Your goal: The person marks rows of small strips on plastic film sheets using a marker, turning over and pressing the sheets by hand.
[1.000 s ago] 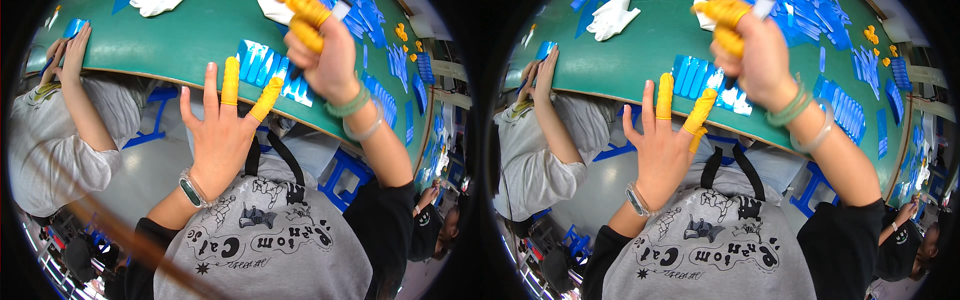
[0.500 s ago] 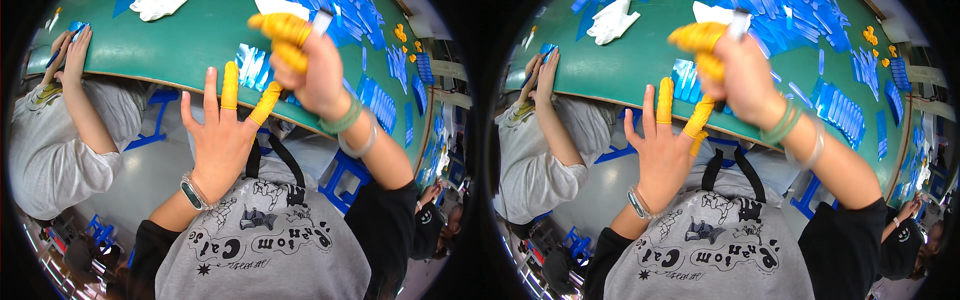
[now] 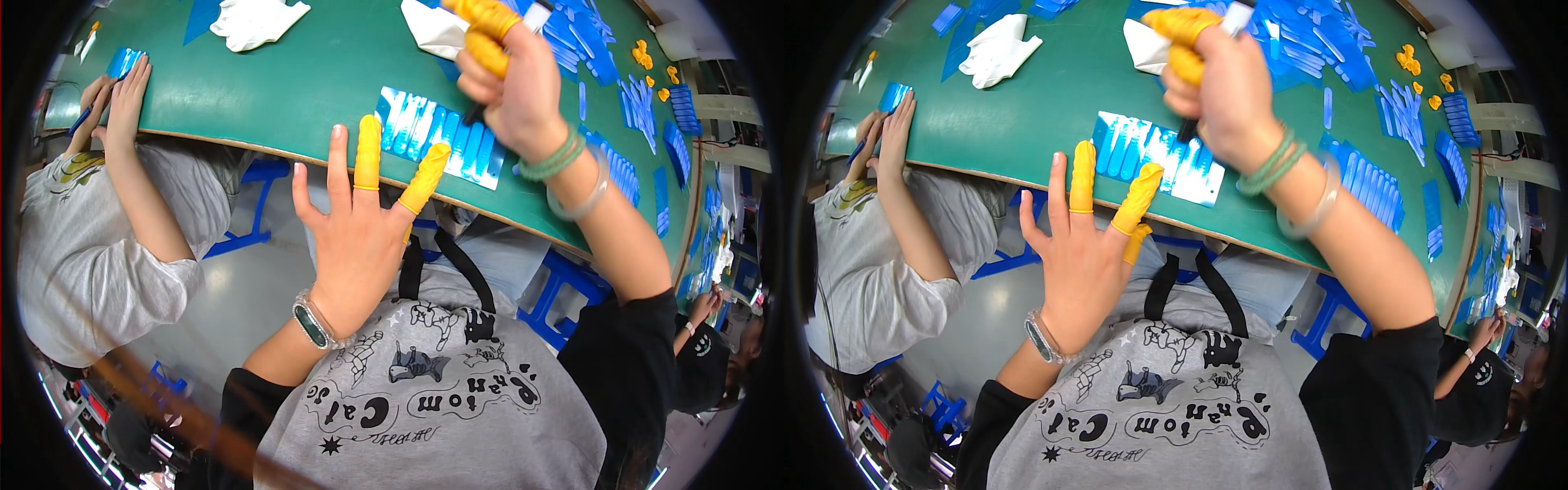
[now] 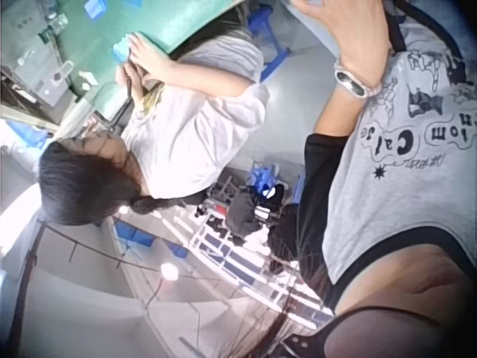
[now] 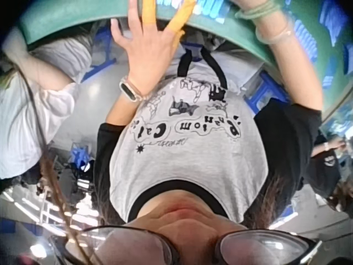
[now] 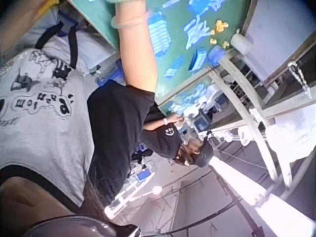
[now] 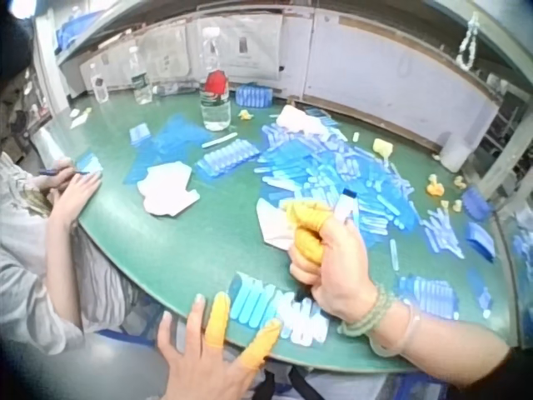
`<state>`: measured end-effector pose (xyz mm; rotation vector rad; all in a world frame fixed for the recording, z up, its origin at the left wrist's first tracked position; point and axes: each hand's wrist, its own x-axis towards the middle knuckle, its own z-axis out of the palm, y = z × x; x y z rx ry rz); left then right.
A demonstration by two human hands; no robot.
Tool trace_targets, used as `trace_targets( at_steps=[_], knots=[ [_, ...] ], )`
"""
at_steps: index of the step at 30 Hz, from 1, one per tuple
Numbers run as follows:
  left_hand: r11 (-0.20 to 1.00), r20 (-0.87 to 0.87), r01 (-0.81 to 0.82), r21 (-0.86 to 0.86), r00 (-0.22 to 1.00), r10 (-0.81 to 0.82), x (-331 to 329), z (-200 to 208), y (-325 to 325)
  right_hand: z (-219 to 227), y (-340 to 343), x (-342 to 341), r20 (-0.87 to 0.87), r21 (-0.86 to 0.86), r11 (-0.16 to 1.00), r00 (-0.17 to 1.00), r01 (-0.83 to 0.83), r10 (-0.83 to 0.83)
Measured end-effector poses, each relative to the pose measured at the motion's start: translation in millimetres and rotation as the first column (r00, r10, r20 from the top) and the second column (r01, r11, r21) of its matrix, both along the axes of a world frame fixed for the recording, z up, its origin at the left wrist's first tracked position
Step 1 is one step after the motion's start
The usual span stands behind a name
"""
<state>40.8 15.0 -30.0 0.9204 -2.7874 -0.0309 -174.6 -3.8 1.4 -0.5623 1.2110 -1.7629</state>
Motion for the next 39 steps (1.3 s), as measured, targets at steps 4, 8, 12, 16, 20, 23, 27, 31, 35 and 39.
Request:
trace_targets(
  at_steps=[4, 8, 12, 16, 20, 23, 27, 31, 35, 39],
  knots=[
    [0.999, -0.011, 0.012, 0.052, 1.000, -0.011, 1, 5, 1, 22, 16, -13, 0.161, -0.045, 0.998, 0.986, -0.033, 0.040],
    [0.998, -0.007, 0.009, 0.056, 1.000, -0.009, -1, 8, 2, 17, 23, -3, 0.010, -0.081, 0.986, 0.990, -0.143, 0.144],
    [0.998, 0.029, 0.019, 0.067, 0.999, -0.021, -1, 9, 0, 5, 18, 0, -0.002, -0.018, 0.997, 0.998, -0.069, 0.069],
    [1.000, 0.033, 0.018, -0.021, 0.999, -0.017, -3, 3, -1, 13, 35, 26, -0.032, 0.038, 0.963, 0.963, -0.268, 0.269],
    [0.999, 0.048, 0.014, -0.038, 0.999, -0.012, -1, 10, 0, 0, 20, -11, -0.015, -0.112, 0.979, 0.986, -0.168, 0.168],
    [1.000, 0.020, 0.020, -0.004, 1.000, -0.020, 4, 7, -1, 5, 35, 35, -0.066, 0.059, 0.969, 0.968, -0.238, 0.242],
    [0.996, -0.021, 0.026, 0.079, 0.999, -0.025, 1, 17, 0, 9, 18, -3, 0.027, -0.039, 0.984, 0.984, -0.176, 0.177],
    [0.998, -0.025, 0.044, 0.035, 0.999, -0.044, 2, 13, 0, 9, 22, 7, -0.053, 0.008, 0.986, 0.984, -0.169, 0.169],
    [0.995, -0.003, 0.047, 0.083, 0.999, -0.047, 0, 15, -1, 6, 31, 26, 0.075, 0.100, 0.979, 0.983, -0.177, 0.170],
    [0.997, 0.018, 0.040, 0.069, 0.999, -0.042, 2, 17, 3, 4, 17, -5, 0.100, -0.054, 0.992, 0.988, -0.112, 0.117]
  ],
)
